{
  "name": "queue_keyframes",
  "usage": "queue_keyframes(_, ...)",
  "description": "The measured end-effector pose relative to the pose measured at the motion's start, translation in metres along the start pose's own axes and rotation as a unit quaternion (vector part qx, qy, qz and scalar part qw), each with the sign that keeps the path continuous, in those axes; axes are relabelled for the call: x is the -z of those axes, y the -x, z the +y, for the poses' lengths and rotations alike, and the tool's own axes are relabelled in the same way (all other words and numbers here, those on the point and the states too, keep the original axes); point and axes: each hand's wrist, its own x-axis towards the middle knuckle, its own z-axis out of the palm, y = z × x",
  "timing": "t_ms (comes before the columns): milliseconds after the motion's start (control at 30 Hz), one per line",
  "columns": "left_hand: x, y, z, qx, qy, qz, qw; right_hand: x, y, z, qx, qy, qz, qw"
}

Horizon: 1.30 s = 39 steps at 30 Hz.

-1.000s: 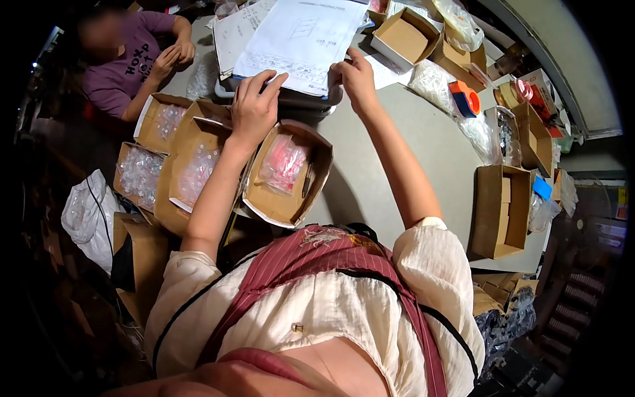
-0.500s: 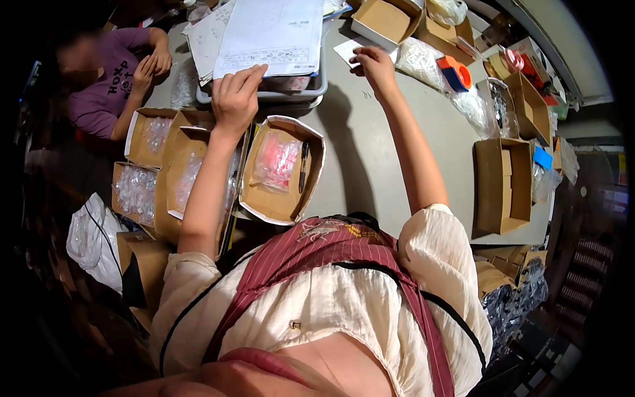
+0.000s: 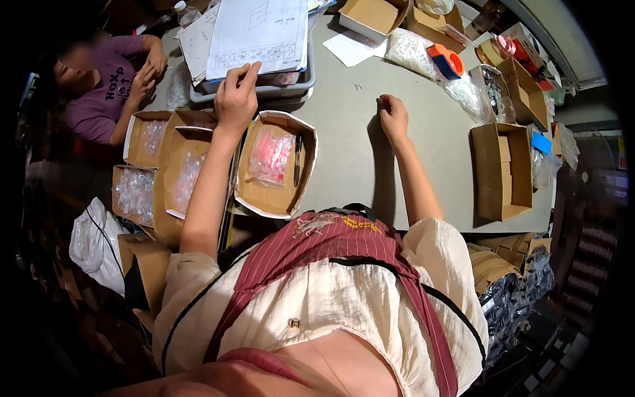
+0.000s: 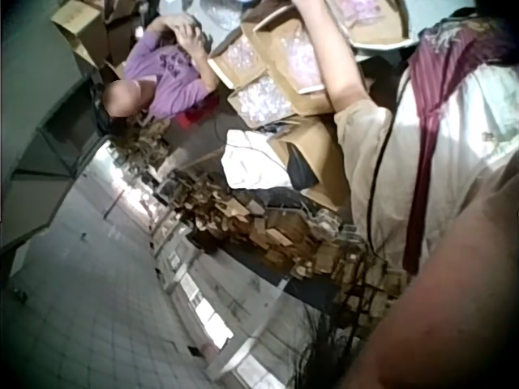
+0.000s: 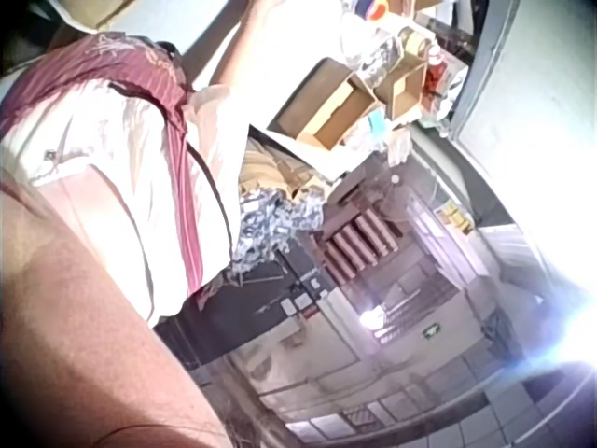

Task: The person places a packaged food item into a bubble wrap sleeve, then puts it into a plastic bag. They then move to a table and organize several small boxes and bags of items, checking a sheet of paper.

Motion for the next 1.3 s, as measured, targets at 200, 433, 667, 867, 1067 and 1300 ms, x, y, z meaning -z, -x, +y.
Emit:
queue_keyframes(200, 0.001, 0.003, 0.007, 0.012, -0.02, -0.032, 0.999, -0.007, 0.008, -0.004, 0.128, 0.156, 0.029, 0.979)
queue_keyframes(433, 0.0, 0.006, 0.007, 0.03, -0.028, -0.043, 0.998, -0.011, 0.022, -0.01, 0.178, 0.163, 0.054, 0.969)
queue_keyframes(667, -0.005, 0.008, 0.008, 0.035, -0.029, -0.044, 0.998, -0.01, 0.024, -0.01, 0.166, 0.144, 0.05, 0.974)
queue_keyframes(867, -0.005, 0.008, 0.009, 0.039, -0.026, -0.046, 0.998, -0.009, 0.023, -0.007, 0.151, 0.124, 0.047, 0.98)
queue_keyframes(1067, -0.008, 0.011, 0.009, 0.05, -0.006, -0.038, 0.998, -0.01, 0.021, -0.008, 0.171, 0.133, 0.06, 0.974)
queue_keyframes(1300, -0.008, 0.01, 0.012, 0.057, -0.003, -0.032, 0.998, -0.009, 0.021, -0.006, 0.164, 0.107, 0.059, 0.979)
